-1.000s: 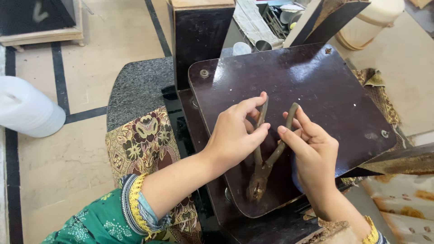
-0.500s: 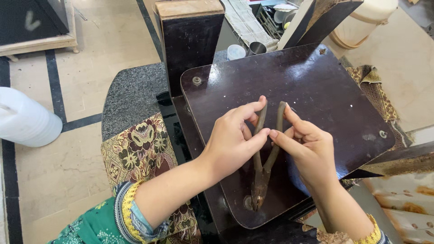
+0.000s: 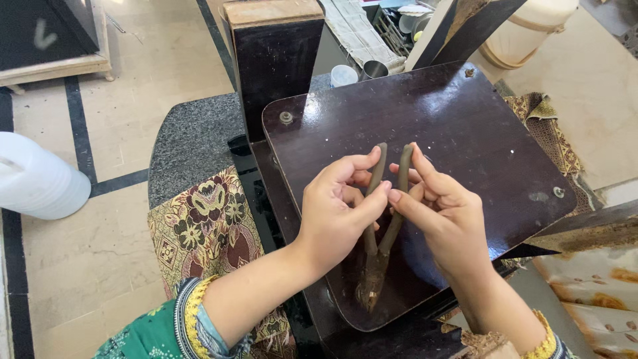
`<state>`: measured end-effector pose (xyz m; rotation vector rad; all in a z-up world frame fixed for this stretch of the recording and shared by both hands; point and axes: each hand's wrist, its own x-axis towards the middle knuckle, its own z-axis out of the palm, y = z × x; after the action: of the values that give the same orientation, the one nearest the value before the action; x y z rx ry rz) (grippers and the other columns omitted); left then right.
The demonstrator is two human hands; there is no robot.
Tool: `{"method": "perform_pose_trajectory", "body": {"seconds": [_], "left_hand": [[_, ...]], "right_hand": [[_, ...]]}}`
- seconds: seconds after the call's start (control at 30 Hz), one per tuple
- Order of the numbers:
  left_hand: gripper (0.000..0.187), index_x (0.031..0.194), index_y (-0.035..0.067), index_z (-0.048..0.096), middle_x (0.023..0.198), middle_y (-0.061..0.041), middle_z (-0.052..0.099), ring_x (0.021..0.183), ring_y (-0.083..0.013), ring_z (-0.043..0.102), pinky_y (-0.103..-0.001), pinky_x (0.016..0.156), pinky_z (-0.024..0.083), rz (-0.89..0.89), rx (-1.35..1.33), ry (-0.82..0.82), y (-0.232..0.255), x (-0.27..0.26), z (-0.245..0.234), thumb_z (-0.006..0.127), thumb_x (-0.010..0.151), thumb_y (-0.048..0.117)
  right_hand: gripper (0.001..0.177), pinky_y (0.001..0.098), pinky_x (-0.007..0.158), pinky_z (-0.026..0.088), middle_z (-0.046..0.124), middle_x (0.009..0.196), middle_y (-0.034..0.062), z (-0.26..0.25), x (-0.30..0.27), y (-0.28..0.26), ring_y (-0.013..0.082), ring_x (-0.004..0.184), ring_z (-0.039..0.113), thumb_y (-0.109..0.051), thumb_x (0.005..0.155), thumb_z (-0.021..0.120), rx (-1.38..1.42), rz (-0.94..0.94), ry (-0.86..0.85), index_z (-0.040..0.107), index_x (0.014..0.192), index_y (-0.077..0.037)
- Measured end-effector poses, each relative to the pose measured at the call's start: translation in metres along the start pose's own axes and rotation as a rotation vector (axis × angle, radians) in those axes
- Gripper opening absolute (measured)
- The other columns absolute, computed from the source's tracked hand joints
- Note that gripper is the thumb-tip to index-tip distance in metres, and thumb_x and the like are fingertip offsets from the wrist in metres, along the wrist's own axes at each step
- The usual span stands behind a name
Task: The person uses pliers to remove a metal fastener from the underside of a dark wooden table. They repeatedly grip and pull the fastener until it is fully extracted from the tabletop.
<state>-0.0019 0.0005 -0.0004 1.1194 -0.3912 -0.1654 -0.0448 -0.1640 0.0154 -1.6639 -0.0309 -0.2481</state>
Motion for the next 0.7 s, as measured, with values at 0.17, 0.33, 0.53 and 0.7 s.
{"method": "perform_pose_trajectory", "body": {"seconds": [0.17,0.33,0.53,0.7], "left_hand": [[0.040,0.133,-0.003,0.060,0.101,-0.008,0.070,0.068,-0.0031,0.066,-0.019,0.054,0.053,0.025,0.067,-0.013,0.004,-0.001,0.000,0.070,0.094,0.004],[0.042,0.133,-0.002,0.058,0.098,-0.007,0.064,0.064,-0.0039,0.062,-0.020,0.054,0.054,0.037,0.062,0.025,0.002,0.000,-0.003,0.070,0.094,0.002],[0.044,0.134,-0.001,0.051,0.103,-0.006,0.054,0.068,-0.0040,0.061,-0.023,0.059,0.061,0.022,-0.028,0.109,-0.007,-0.003,-0.011,0.069,0.094,0.002],[0.043,0.131,0.000,0.051,0.102,-0.005,0.052,0.067,-0.0029,0.059,-0.024,0.058,0.062,-0.047,0.061,0.129,-0.015,-0.010,-0.014,0.069,0.092,0.003]], "right_hand": [[0.070,0.0236,0.082,0.054,0.066,0.088,-0.0024,-0.003,-0.001,-0.002,0.0056,0.082,0.063,0.006,0.089,0.069,-0.020,0.056,0.014,0.047,0.155,0.002],[0.070,0.0314,0.088,0.052,0.058,0.078,-0.0035,-0.007,-0.004,0.001,0.0046,0.074,0.058,0.009,0.090,0.071,-0.102,-0.042,0.080,0.047,0.156,0.004],[0.064,0.0462,0.114,0.055,0.063,0.079,-0.0025,-0.011,-0.010,0.009,0.0087,0.085,0.068,0.009,0.094,0.066,-0.018,-0.107,0.151,0.045,0.154,0.008],[0.064,0.0425,0.112,0.053,0.069,0.080,0.0020,-0.013,-0.018,0.016,0.0144,0.097,0.073,0.008,0.092,0.066,-0.031,-0.034,0.157,0.046,0.153,0.009]]}}
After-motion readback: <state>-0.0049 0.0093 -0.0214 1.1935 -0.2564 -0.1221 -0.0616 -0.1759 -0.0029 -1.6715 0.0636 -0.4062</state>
